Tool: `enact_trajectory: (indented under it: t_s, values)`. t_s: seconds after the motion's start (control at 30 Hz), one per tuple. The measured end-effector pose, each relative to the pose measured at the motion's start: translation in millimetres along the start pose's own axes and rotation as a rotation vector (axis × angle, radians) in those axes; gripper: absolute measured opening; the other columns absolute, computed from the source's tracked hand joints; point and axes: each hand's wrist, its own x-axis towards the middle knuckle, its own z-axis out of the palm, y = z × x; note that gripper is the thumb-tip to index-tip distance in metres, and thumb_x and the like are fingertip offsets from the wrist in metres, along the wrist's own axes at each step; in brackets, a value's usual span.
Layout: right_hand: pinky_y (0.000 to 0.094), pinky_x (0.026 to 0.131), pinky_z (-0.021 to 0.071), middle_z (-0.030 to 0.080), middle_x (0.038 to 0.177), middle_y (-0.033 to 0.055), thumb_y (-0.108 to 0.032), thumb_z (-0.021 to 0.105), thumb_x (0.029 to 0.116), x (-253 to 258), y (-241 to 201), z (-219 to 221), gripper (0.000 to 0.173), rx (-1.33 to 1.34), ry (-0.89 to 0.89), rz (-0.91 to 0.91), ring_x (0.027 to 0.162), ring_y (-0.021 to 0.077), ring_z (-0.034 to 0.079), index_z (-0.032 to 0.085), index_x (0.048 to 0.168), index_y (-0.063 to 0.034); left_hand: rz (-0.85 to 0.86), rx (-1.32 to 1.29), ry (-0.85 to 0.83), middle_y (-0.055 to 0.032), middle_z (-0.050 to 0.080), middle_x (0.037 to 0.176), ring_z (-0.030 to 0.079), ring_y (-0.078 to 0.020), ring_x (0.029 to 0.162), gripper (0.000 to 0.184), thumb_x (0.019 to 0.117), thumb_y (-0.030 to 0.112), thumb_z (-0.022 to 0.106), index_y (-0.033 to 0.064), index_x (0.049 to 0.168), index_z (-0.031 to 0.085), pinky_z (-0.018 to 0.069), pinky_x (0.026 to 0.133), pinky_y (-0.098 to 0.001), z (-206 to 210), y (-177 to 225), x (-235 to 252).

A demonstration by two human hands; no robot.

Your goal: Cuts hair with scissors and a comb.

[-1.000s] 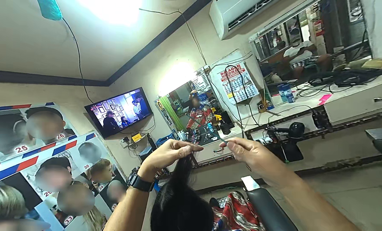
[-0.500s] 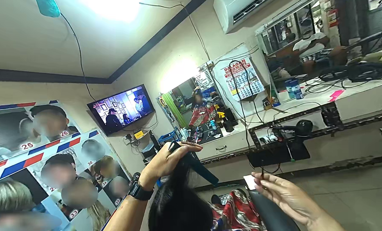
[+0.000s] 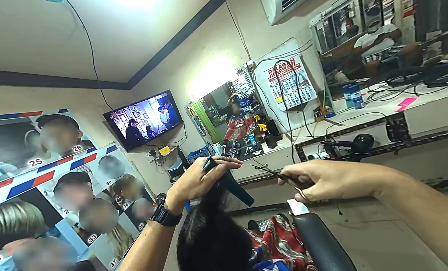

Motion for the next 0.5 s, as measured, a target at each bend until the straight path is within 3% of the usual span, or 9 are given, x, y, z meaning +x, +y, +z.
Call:
enact_trajectory:
  t_s: [0.17,0.33,0.5]
  values:
    - [0.0254,0.065,0.047,0.06,0.085,-0.0009,-0.014,0.074,0.0901,19.3,-29.5,-11.4,0.033,-0.083,-0.019,-0.029,0.071,0.0063,0.055,0.063,0.121,-0.0091,0.021,0.019,-0.015,-0.0016,0.071,0.129,0.064,-0.0082,0.121,0.048,0.1095,0.033,0.035,0.0094,0.124,0.074,0.0512,0.106,-0.0331,2.1,1.9,-0.1]
    - [0.0267,0.066,0.0473,0.06,0.083,-0.0024,-0.015,0.077,0.0889,32.6,-46.4,-13.5,0.029,-0.196,-0.006,-0.084,0.071,0.0068,0.055,0.067,0.116,-0.0123,0.026,0.054,-0.023,-0.0008,0.072,0.127,0.064,-0.0075,0.121,0.046,0.1083,0.03,0.036,0.0087,0.121,0.074,0.0519,0.105,-0.0332,2.3,5.4,-0.9]
    - [0.0261,0.067,0.0519,0.067,0.085,-0.0011,-0.01,0.071,0.0945,38.1,-59.6,-14.1,0.025,-0.296,0.011,-0.137,0.069,0.0061,0.06,0.068,0.12,-0.0118,0.063,0.116,-0.004,-0.0002,0.074,0.12,0.066,-0.0048,0.116,0.043,0.1078,0.03,0.04,0.0083,0.117,0.075,0.0528,0.103,-0.0296,1.8,8.7,-3.8]
